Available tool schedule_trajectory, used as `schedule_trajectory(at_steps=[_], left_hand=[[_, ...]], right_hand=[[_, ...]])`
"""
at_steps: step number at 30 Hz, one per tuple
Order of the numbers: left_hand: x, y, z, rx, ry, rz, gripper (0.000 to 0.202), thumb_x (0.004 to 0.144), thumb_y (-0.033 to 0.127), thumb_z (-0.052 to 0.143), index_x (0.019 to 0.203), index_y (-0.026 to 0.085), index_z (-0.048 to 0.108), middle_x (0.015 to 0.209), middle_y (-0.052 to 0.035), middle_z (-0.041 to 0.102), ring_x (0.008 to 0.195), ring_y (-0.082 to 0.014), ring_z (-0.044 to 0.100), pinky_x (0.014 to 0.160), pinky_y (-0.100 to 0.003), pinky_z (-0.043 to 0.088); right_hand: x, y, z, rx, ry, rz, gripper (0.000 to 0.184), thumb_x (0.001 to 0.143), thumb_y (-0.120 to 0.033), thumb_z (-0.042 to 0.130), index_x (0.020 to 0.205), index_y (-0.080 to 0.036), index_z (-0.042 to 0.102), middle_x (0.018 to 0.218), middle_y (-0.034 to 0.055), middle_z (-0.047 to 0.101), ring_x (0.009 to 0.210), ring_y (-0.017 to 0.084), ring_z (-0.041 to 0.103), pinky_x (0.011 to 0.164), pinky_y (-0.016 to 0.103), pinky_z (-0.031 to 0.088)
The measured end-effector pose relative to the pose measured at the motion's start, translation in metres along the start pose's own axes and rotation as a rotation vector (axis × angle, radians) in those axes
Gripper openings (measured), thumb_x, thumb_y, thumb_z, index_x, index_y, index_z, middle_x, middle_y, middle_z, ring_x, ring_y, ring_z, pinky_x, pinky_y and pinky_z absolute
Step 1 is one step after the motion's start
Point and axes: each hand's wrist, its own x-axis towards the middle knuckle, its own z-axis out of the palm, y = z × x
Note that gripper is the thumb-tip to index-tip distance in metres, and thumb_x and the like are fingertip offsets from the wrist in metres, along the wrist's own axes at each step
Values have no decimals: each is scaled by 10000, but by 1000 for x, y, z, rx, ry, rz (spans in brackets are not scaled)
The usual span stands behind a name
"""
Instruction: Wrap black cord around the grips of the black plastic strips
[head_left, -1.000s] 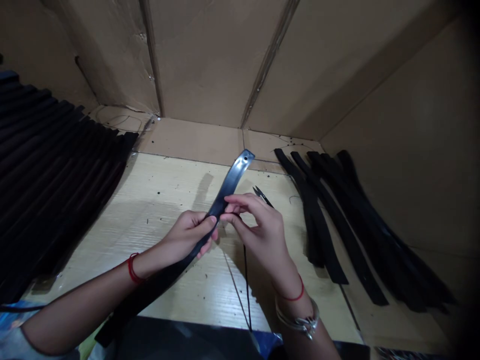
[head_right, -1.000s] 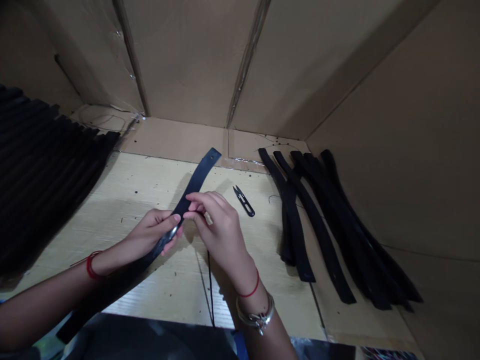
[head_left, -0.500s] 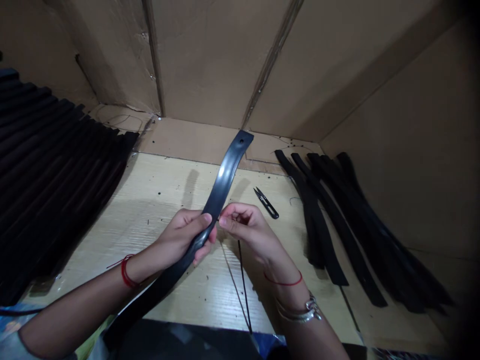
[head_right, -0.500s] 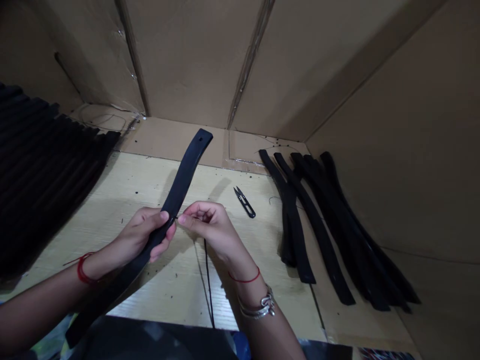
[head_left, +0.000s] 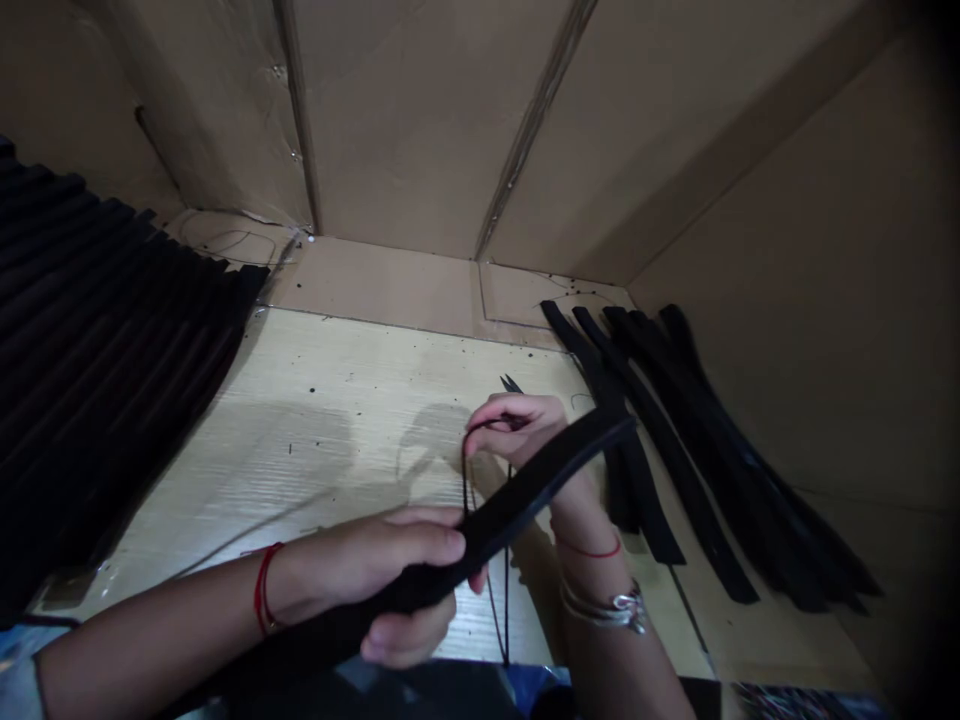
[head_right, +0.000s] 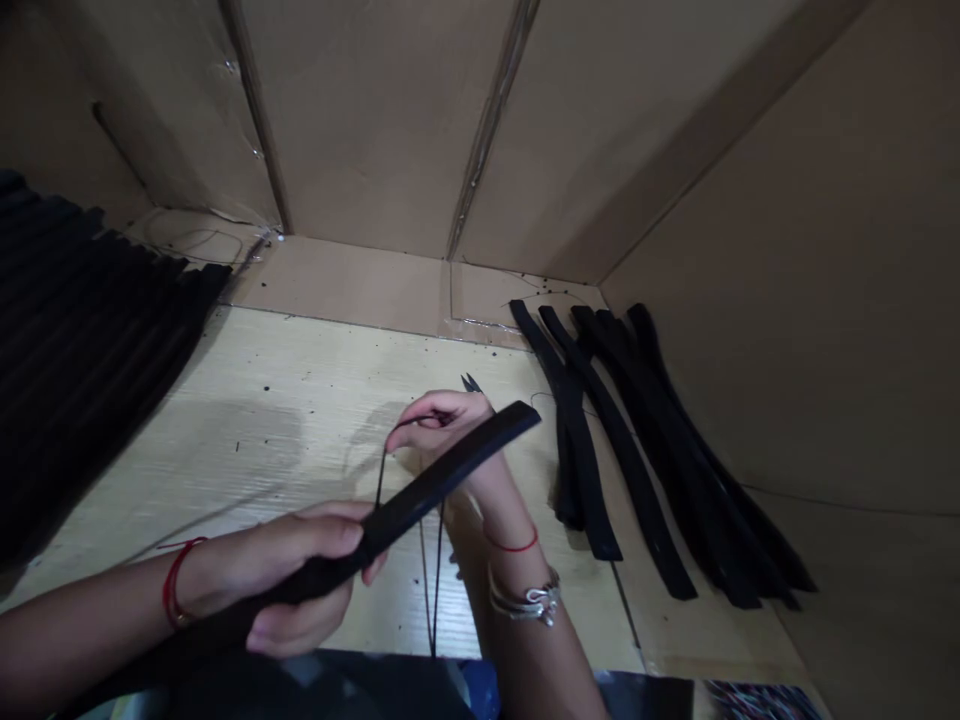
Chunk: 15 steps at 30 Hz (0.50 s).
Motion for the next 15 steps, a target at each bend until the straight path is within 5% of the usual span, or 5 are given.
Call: schedule_trajectory(at_steps=[4, 9, 12, 15], left_hand=[[-3, -2, 2, 126, 50, -85, 215, 1031, 364, 426, 1068, 156, 462, 484, 43, 458, 355, -78, 389, 363, -141, 354], [2, -4, 9, 301, 116, -231, 256, 1017, 426, 448, 998, 176, 400, 480, 56, 429, 365, -75, 375, 357, -142, 312], [6, -5, 5, 433, 196, -242, 275, 1023, 449, 413, 975, 178, 394, 471, 63, 415, 361, -75, 370, 348, -141, 292], [8, -2, -10, 556, 373, -178, 283, 1025, 455, 401, 1011, 173, 396, 491, 72, 420, 370, -69, 369, 363, -139, 311]], right_hand=[[-4, -3, -55, -129, 99, -83, 95, 581, -137, 803, 553, -168, 717, 509, 10, 612, 452, 94, 496, 416, 221, 325], [-13, 4, -117, -36, 326, -250, 156, 606, -235, 831, 538, -192, 698, 528, 22, 578, 492, 100, 496, 442, 275, 307], [-17, -2, -110, 117, 155, -358, 272, 684, -374, 820, 541, -207, 659, 437, -15, 394, 435, 88, 405, 402, 283, 247], [-25, -15, -73, 272, 246, -428, 350, 739, -482, 782, 606, -216, 598, 569, -11, 358, 643, 156, 508, 537, 306, 423]])
